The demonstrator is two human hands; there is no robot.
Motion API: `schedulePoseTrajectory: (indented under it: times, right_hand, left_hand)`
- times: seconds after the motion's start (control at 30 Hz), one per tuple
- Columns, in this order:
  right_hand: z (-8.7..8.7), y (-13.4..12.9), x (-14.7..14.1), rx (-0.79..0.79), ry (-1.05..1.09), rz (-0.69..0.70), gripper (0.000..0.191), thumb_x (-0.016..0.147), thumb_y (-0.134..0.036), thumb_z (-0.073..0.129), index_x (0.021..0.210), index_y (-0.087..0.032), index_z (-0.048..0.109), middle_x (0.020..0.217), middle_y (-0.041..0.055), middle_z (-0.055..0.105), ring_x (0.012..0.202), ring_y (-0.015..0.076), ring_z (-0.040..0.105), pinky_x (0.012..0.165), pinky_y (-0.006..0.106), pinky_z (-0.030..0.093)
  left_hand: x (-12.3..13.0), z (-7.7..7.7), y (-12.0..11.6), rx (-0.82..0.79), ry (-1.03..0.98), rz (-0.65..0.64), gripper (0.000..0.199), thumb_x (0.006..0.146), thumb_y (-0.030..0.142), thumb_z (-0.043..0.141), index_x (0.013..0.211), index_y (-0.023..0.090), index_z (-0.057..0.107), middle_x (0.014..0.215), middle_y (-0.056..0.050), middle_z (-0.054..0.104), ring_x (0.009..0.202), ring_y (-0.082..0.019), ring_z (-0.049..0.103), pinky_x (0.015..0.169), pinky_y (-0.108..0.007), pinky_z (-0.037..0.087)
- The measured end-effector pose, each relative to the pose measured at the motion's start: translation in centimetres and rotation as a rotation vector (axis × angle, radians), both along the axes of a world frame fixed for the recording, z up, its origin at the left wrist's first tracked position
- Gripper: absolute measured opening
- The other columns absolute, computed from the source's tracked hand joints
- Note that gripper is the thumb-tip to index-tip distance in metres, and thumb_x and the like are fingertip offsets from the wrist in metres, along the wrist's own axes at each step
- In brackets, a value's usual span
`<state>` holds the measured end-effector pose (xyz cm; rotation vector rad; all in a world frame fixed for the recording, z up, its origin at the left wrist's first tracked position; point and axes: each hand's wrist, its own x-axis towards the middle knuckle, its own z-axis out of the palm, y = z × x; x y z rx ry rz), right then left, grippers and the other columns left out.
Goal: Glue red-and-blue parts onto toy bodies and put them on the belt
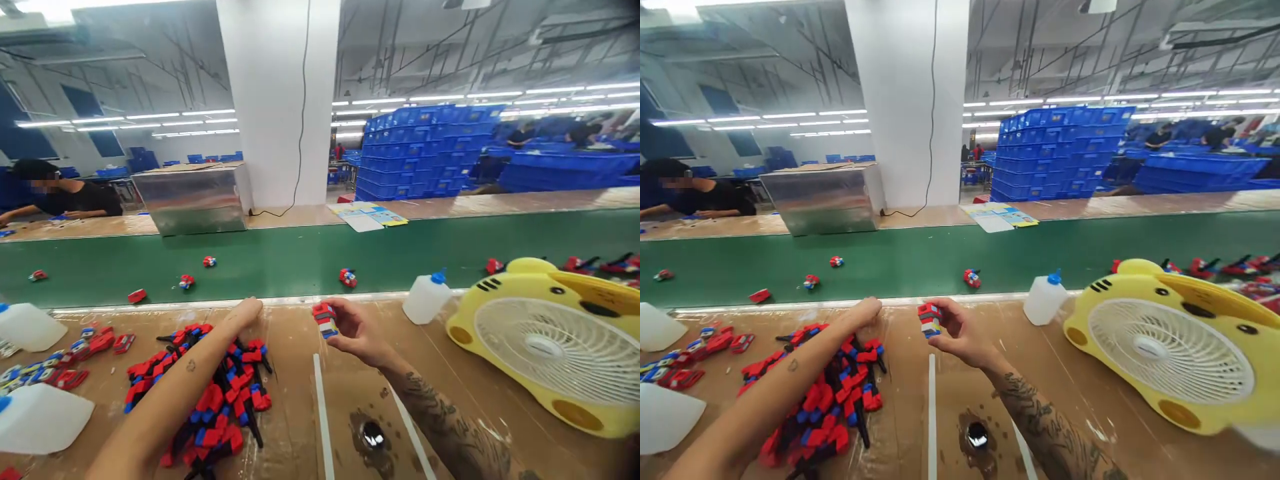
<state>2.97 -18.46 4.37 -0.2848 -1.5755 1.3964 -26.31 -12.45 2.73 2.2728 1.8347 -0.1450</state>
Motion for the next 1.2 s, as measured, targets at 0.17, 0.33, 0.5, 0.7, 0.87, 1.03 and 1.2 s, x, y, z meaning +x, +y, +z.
schedulePoseTrajectory:
  times: [0.17,0.33,0.5,0.7,0.87,1.03,1.2]
  right_hand:
    - [-5.0,-2.7,7.8,-0.177,0.106,-0.226,0.055,0.073,-0.030,0.084,0.124,-0.027,0.063,0.117,0.0093,0.070,0.106,0.0237,0.067,0.092,0.038,0.052]
    - [-8.8,-5.0,12.0,-0.327,0.160,-0.377,0.059,0.067,-0.037,0.087,0.122,-0.027,0.066,0.115,0.0088,0.071,0.105,0.0250,0.067,0.093,0.039,0.052]
    - [-10.6,-7.5,14.1,-0.409,0.218,-0.434,0.061,0.068,-0.038,0.086,0.124,-0.027,0.065,0.114,0.0083,0.071,0.102,0.0237,0.066,0.091,0.036,0.052]
    - [-11.7,-9.4,14.2,-0.484,0.281,-0.464,0.056,0.067,-0.035,0.087,0.118,-0.027,0.067,0.112,0.0070,0.071,0.101,0.0220,0.066,0.093,0.035,0.051]
    - [-11.4,-11.3,14.5,-0.507,0.315,-0.364,0.064,0.062,-0.038,0.090,0.120,-0.026,0.065,0.111,0.0069,0.071,0.101,0.0220,0.066,0.088,0.033,0.052]
    - [-11.2,-12.7,15.3,-0.517,0.339,-0.322,0.061,0.060,-0.040,0.091,0.113,-0.023,0.066,0.106,0.0081,0.072,0.093,0.0211,0.068,0.083,0.032,0.052]
    - [-11.3,-13.0,16.0,-0.542,0.311,-0.369,0.064,0.056,-0.042,0.092,0.112,-0.022,0.066,0.102,0.0076,0.073,0.090,0.0216,0.069,0.082,0.034,0.053]
  left_hand:
    - [8.4,-1.8,1.6,-0.088,-0.007,-0.131,0.028,0.094,0.036,0.061,0.113,0.016,0.064,0.115,-0.008,0.066,0.101,-0.020,0.065,0.088,-0.042,0.055]
    - [14.2,-3.0,1.3,-0.102,-0.110,-0.165,0.030,0.094,0.039,0.059,0.111,0.014,0.064,0.107,-0.007,0.068,0.095,-0.019,0.066,0.087,-0.040,0.054]
    - [14.4,-2.7,-4.4,-0.065,-0.129,-0.023,0.041,0.096,0.050,0.042,0.104,0.016,0.065,0.089,-0.007,0.073,0.082,-0.021,0.068,0.071,-0.030,0.050]
    - [18.2,-4.3,-7.7,-0.041,-0.067,0.064,0.020,0.080,0.031,0.059,0.086,0.014,0.068,0.091,-0.016,0.072,0.088,-0.031,0.068,0.073,-0.035,0.048]
    - [19.0,-2.1,-7.4,-0.080,-0.149,-0.018,0.020,0.078,0.022,0.060,0.089,0.012,0.072,0.089,-0.015,0.073,0.088,-0.031,0.068,0.079,-0.037,0.051]
    - [18.0,1.0,-13.1,-0.148,-0.513,-0.438,0.035,0.091,0.029,0.056,0.124,0.022,0.064,0.117,-0.009,0.069,0.106,-0.023,0.064,0.095,-0.033,0.050]
    - [17.9,1.0,-17.6,-0.074,-0.262,-0.798,0.049,0.094,0.010,0.040,0.133,0.033,0.058,0.133,-0.009,0.057,0.120,-0.023,0.054,0.101,-0.037,0.048]
